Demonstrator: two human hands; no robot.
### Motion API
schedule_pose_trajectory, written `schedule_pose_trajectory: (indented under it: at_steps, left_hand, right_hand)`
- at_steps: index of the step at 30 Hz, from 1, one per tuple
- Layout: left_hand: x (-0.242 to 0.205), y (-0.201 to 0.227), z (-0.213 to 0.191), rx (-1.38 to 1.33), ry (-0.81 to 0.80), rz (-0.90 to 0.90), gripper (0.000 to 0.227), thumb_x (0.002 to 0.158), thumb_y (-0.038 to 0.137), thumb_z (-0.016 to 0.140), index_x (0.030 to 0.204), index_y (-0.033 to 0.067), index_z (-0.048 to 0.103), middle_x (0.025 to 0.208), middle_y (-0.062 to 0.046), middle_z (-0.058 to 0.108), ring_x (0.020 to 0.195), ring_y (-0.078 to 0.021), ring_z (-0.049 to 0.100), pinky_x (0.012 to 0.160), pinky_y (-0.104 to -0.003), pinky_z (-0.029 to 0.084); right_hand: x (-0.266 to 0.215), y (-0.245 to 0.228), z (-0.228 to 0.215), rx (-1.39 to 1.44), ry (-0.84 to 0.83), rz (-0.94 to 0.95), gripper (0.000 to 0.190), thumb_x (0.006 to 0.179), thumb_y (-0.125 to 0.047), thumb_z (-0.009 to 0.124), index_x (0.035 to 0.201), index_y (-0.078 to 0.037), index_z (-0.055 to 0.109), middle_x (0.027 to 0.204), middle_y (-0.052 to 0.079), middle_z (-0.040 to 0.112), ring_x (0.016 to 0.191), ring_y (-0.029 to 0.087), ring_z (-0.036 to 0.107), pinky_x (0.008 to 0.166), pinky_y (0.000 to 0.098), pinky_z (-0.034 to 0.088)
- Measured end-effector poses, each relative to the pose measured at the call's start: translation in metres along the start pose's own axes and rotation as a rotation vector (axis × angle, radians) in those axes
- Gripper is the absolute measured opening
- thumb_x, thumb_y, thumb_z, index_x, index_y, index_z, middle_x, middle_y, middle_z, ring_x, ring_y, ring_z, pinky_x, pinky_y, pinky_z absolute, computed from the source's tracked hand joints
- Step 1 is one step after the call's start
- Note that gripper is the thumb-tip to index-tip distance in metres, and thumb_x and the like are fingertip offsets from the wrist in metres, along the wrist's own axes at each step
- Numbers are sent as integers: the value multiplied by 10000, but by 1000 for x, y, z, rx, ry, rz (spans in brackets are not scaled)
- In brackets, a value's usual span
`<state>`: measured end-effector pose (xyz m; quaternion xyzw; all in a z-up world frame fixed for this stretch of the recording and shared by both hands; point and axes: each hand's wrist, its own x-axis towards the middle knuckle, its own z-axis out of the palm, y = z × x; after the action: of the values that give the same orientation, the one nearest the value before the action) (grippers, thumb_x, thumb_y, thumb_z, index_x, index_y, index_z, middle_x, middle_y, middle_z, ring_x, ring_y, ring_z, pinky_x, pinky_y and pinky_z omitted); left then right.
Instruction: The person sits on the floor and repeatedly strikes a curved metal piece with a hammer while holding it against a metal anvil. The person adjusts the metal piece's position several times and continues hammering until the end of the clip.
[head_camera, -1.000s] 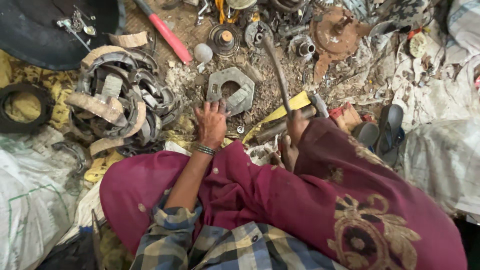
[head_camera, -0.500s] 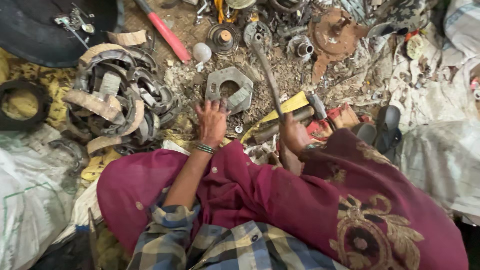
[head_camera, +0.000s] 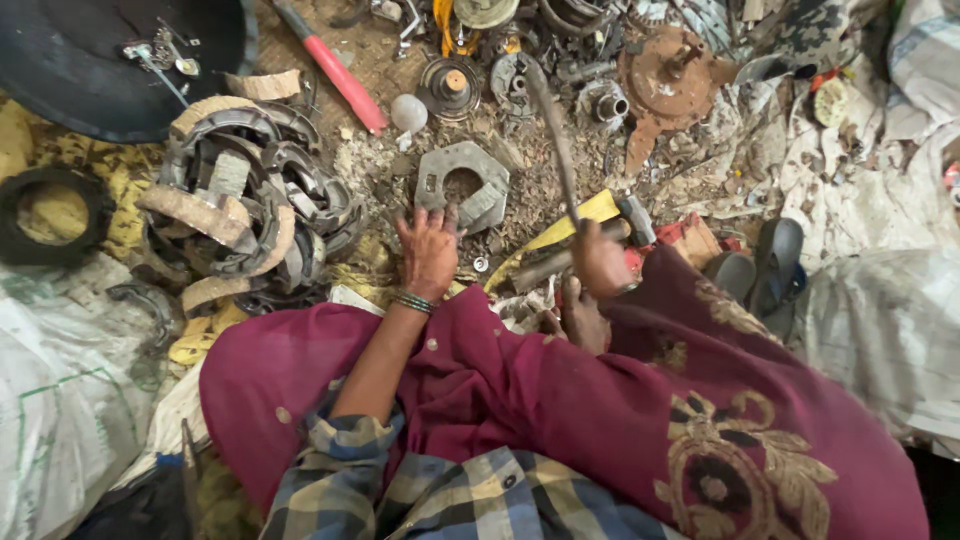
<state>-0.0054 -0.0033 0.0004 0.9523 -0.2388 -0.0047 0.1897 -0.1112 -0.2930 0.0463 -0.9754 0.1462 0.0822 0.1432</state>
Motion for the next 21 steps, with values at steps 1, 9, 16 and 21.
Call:
schedule_pose_trajectory:
  at_steps: [1,9,16,21]
  left_hand:
    - [-2,-3,-1,35,-5,5,480,999,278,520,1444,105,573,1371,-136,631,1343,-371,499,1162,-662,183]
    - [1,-3,1,54,-48,1,467,1006,244,515,1448,103,568,1392,-140,627,1360,-362,494,1170,-680,180]
    - [0,-4,0,63,-84,-9,477,1027,302,508,1465,118,552,1399,-139,624,1362,-369,475,1155,-671,202]
    - [-4,-2,6,13,-56,-11,486,1017,269,523,1477,117,547,1388,-166,622,1354,-388,475,1128,-662,207]
  right_hand:
    - [2,1,-6,25,73,11,367,1078,-299,607,1297,-36,475,813,245,696,722,458,682,617,574,518]
    - [-13,9,5,142,304,-153,346,1020,-312,651,1257,-95,521,881,218,713,713,456,687,618,558,539]
    - [6,29,35,18,-41,3,377,1098,-355,588,1265,-30,496,777,216,683,678,444,669,594,572,505]
    - [-1,21,-13,247,387,-127,376,1037,-307,636,1260,-26,524,836,232,675,729,449,666,654,557,519]
